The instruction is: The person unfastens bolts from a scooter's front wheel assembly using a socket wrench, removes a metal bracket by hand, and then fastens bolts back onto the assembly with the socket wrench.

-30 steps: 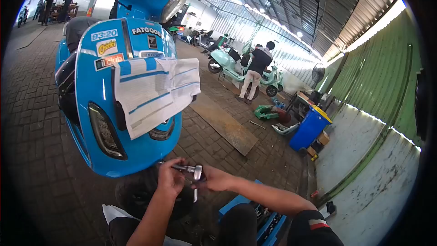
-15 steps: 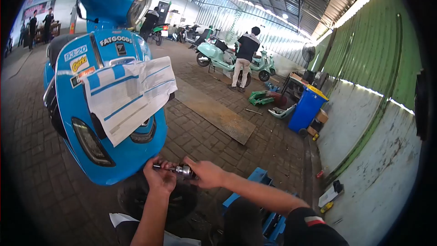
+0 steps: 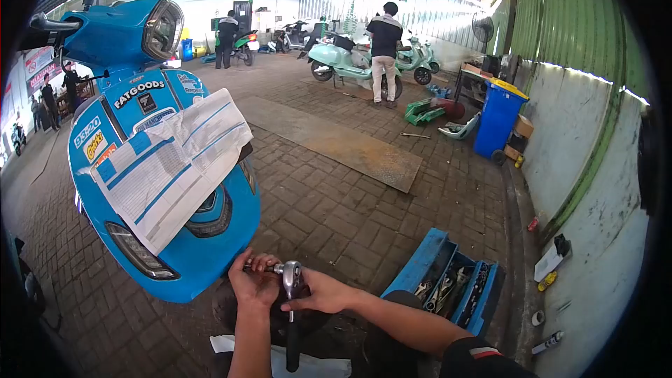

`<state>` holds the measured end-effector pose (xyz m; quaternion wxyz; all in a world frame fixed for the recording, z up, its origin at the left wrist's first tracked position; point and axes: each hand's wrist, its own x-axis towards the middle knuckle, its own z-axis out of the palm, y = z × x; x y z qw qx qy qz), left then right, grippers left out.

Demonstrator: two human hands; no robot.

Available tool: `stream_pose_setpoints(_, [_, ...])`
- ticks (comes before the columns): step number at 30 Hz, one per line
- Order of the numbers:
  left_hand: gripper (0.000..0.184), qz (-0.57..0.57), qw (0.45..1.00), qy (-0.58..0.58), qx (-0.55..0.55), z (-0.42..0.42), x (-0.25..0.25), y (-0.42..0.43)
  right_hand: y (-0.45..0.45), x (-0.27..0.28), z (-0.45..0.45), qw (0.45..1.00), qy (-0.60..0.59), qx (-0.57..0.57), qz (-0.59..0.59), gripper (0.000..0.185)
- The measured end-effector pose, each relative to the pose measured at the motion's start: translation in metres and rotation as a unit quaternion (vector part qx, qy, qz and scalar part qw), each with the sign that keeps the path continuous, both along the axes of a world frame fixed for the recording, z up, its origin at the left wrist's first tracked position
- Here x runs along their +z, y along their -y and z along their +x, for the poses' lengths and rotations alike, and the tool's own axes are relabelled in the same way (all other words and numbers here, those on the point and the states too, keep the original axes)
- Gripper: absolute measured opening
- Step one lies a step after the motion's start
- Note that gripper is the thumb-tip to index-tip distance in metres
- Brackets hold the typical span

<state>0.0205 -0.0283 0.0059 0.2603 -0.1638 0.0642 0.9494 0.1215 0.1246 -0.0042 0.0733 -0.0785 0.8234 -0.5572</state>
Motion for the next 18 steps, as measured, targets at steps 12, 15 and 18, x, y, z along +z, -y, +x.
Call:
stream_pose_setpoints(12, [0.044, -0.082, 0.989, -0.094, -0.077, -0.015, -0.031, -0.019, -0.006, -0.004, 0.006, 0.992, 0.028, -0.063, 0.106, 0.045])
stream_pose_setpoints(15, [0.04, -0.056, 0.993, -0.07, -0.071, -0.018, -0.033, -0.022, -0.022, 0.006, -0.009, 0.974, 0.198, 0.041, -0.098, 0.044])
stream_pose_setpoints(18, [0.036, 0.048, 0.997, -0.047, -0.028, -0.03, -0.042, -0.036, -0.045, 0.025, -0.034, 0.985, 0.026, 0.035, 0.164, 0.044])
